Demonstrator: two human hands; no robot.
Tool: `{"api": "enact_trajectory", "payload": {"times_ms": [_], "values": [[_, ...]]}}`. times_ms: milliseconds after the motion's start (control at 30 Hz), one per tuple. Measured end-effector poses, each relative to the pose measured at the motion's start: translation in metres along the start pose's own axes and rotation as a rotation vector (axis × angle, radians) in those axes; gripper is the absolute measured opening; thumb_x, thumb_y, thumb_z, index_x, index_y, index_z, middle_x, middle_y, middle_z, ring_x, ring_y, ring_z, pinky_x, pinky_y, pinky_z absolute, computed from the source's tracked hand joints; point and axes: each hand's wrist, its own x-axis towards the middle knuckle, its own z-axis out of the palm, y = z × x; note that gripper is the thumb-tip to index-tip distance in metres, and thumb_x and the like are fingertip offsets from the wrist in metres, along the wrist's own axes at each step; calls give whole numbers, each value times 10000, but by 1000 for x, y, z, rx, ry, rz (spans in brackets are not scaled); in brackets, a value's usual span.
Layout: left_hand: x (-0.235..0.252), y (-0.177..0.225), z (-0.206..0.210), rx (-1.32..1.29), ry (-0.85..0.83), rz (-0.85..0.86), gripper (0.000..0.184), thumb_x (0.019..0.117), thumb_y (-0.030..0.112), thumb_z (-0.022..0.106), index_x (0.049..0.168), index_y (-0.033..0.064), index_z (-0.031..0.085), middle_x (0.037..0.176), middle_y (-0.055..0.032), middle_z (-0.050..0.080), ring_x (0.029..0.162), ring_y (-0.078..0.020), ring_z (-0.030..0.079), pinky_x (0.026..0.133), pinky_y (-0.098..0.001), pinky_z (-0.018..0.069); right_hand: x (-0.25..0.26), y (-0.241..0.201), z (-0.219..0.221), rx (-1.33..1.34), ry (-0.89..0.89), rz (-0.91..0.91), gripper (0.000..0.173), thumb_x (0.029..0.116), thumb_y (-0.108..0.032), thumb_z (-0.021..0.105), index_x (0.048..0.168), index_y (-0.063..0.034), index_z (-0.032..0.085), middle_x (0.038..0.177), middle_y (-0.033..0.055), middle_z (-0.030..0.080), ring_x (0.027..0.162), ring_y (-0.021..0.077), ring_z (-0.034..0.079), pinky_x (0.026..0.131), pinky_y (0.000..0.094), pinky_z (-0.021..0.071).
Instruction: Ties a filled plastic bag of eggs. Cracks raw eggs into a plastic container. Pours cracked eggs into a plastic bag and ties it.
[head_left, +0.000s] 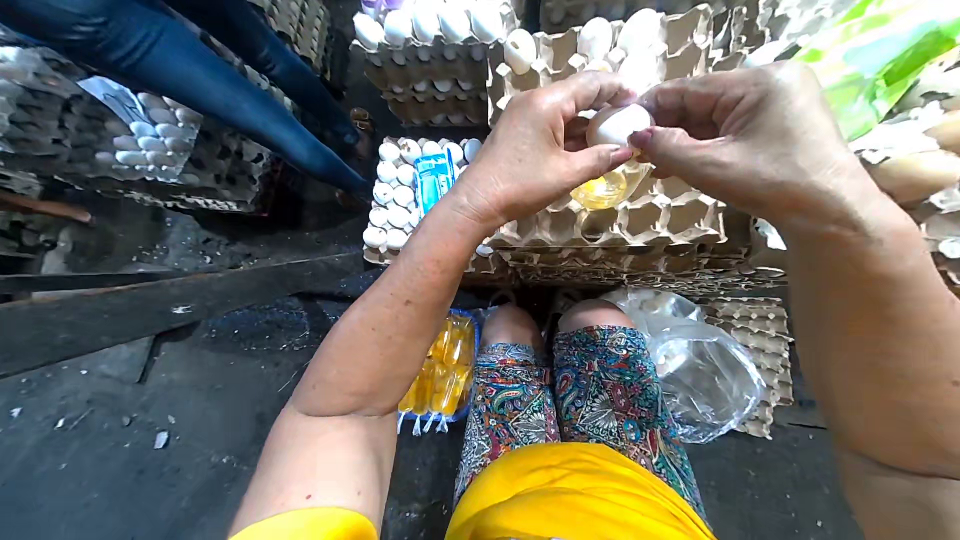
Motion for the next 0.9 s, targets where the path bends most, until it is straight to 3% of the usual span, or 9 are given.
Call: {"api": "enact_trajectory", "payload": {"times_ms": [267, 500, 633, 900], "values": [[8, 2, -4, 165, -12, -63, 328, 952, 139, 714, 1241, -5, 656, 1151, -85, 712, 987, -73, 717, 891, -238, 605, -1, 1, 4, -116, 29, -70, 252, 995, -285, 608, 1156, -135, 730, 971, -42, 737, 755, -50, 641, 700, 169, 541], [11, -1, 4, 369, -2, 0, 282, 958, 163, 681, 1204, 26, 689, 1089, -66, 731, 944, -68, 718, 865, -244, 604, -6, 11, 11, -263, 66, -75, 355, 1000, -359, 576, 1233, -135, 722, 966, 95, 740, 701, 189, 651, 650, 453, 524], [9, -9, 12, 470, 27, 70, 264, 950, 157, 664, 1170, 15, 696, 1083, -87, 736, 984, -108, 716, 895, -280, 588, -10, 13, 17, -317, 85, -65, 372, 995, -330, 590, 1278, -119, 706, 857, 146, 707, 620, 262, 599, 584, 512, 477], [2, -2, 24, 651, 57, 21, 309, 914, 145, 647, 1193, 23, 699, 1097, -112, 735, 1012, -196, 711, 896, -371, 568, -15, 11, 31, -388, 144, -155, 377, 983, -219, 595, 1286, -13, 685, 948, 209, 713, 633, 306, 606, 571, 500, 473]]}}
